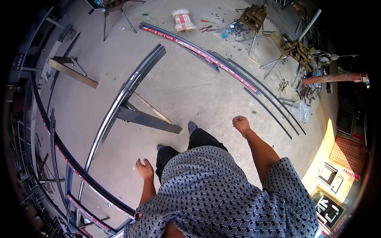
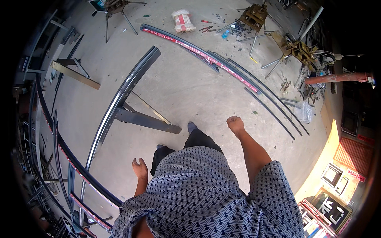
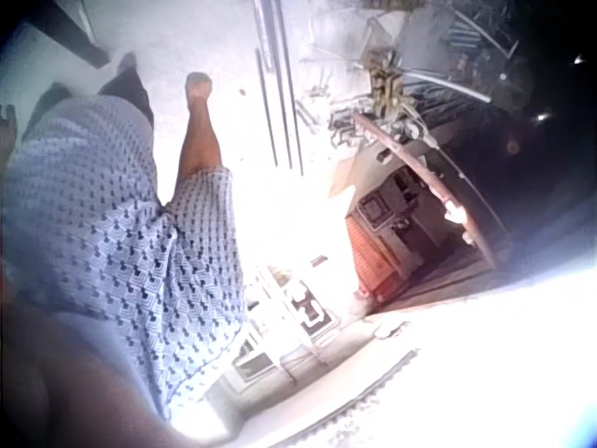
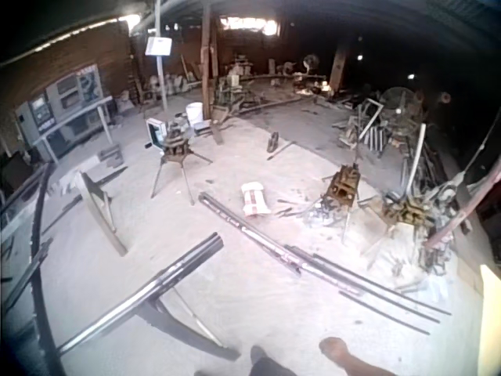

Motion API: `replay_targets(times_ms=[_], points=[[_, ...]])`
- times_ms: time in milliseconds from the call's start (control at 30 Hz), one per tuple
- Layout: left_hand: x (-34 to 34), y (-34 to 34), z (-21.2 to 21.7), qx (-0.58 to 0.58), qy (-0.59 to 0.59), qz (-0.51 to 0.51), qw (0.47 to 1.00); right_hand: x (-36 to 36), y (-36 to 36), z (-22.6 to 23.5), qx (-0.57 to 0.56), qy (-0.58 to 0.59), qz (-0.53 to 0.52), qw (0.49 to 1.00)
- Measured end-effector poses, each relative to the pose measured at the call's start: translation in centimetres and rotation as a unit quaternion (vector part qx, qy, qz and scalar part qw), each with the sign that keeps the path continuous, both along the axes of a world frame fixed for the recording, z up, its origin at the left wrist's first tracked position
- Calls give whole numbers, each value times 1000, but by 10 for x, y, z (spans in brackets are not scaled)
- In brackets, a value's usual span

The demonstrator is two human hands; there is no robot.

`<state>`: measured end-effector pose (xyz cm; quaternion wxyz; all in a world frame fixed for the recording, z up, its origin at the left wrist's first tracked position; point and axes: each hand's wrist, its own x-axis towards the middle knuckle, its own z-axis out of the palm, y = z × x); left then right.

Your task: The person assembles a window frame by hand, fitting grey metal profiles together on a workbench. They align the corners of the frame pieces and insert a long metal bar into the structure. The person handles the frame components directly without using tools.

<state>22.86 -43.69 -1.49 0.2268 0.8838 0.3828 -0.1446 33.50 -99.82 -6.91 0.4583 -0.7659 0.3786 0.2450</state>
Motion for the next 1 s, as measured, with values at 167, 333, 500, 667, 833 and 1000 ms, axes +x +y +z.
replay_targets(times_ms=[167, 333, 500, 667, 833, 1000], points=[[122, -65, 43, -95, -80, -192, 974, -1, -28, 28, 63, -33, -142, 987], [212, -54, 51, -83, -137, -131, 978, -27, -3, 17, 116, 29, -187, 975], [288, -78, 97, 18, -221, -117, 968, -37, 16, 12, 142, 69, -113, 981], [353, -69, 66, 77, -278, -117, 950, 43, -15, 8, 117, 87, -88, 985], [398, -71, 38, 69, -214, -144, 964, 202, -40, 22, 116, 37, -133, 984], [411, -83, 19, 23, -113, -127, 985, 373, -20, 61, 157, -112, -81, 978]])
